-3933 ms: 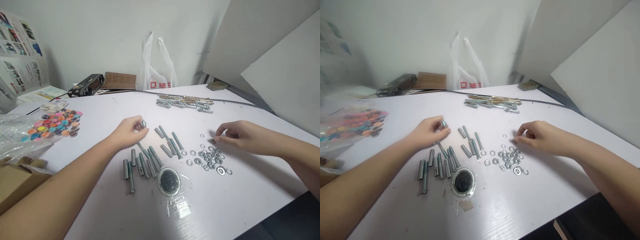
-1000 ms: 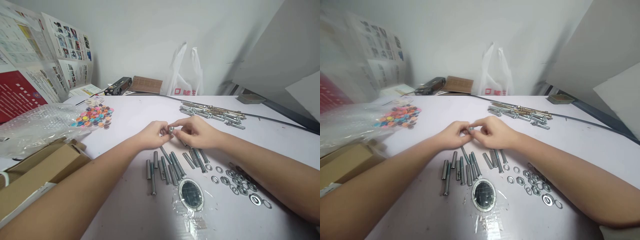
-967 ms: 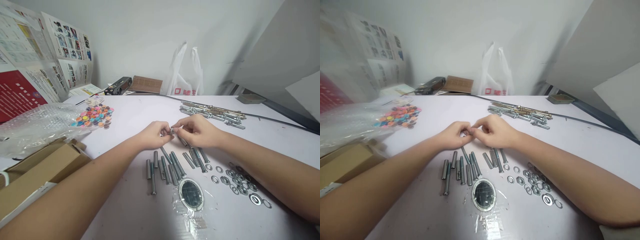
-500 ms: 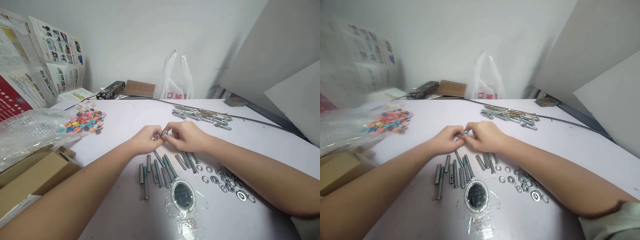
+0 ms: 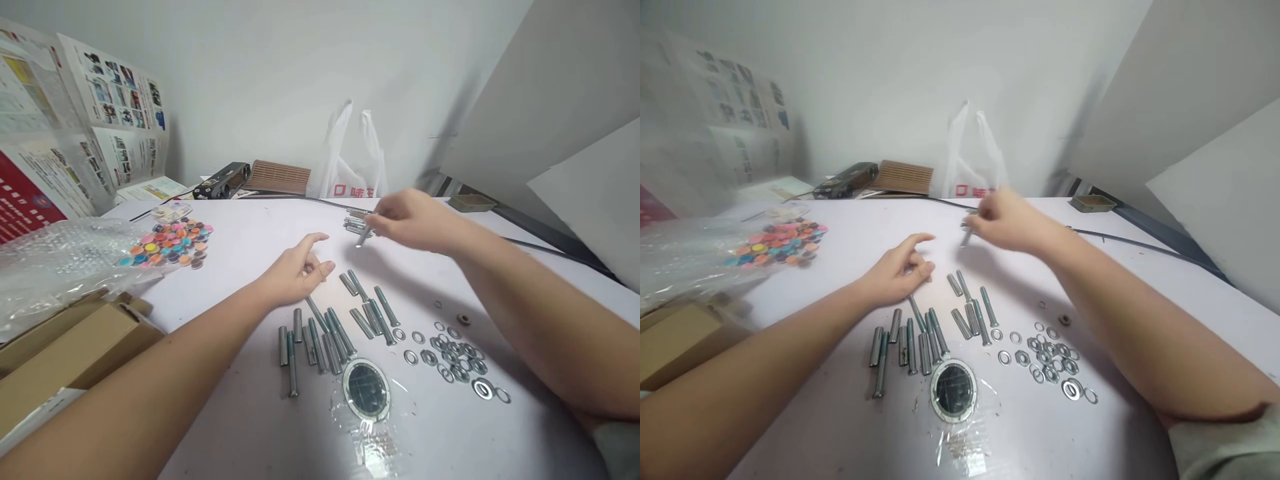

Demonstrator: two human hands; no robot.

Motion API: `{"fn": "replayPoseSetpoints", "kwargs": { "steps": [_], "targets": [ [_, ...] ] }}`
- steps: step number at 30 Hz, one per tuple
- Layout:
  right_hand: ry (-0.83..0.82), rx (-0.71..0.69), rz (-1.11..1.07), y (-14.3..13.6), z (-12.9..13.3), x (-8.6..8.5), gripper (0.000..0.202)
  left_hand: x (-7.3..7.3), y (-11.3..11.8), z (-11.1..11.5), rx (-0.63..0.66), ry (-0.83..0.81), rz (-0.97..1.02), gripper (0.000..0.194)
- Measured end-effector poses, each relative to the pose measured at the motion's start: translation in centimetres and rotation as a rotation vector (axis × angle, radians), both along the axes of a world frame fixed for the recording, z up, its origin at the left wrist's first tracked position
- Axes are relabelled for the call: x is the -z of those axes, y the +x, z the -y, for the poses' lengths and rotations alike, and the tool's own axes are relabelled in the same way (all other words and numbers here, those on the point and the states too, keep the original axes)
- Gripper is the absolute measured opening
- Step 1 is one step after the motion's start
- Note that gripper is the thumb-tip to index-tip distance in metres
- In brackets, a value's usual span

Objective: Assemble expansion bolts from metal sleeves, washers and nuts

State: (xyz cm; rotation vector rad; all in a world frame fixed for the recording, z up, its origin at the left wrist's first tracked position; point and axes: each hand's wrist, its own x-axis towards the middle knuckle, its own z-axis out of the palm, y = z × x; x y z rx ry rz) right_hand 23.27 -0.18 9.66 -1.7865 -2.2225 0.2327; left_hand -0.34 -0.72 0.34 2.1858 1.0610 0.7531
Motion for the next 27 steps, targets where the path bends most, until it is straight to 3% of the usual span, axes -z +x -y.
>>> {"fn": "replayPoseSetpoints", "kwargs": {
  "steps": [3,6,10,14,23,27],
  "targets": [
    [-0.088,0.126,0.119,3.2,-2.3,-0.3,0.029,0.0,0.0,0.0,-0.005,-0.024,-0.016,0.051],
    [-0.176,0.177,0.22,4.9,-4.1,1.4,0.025,0.1,0.0,-0.1,-0.007,-0.063,0.0,0.047],
    [-0.133,0.168,0.294,4.6,-5.3,4.2,0.017,0.3,-0.1,-0.3,-0.011,-0.103,0.033,0.047],
    [-0.061,0.126,0.311,4.0,-5.8,5.7,0.021,0.3,-0.1,-0.4,-0.008,-0.09,0.053,0.049],
    [0.056,0.14,0.254,5.2,-6.9,7.2,0.031,0.6,-0.5,-0.8,0.118,-0.07,0.194,0.053],
    [0.042,0.144,0.254,5.1,-6.3,6.2,0.042,0.7,-0.6,-0.9,0.087,-0.076,0.216,0.055]
  ]
}}
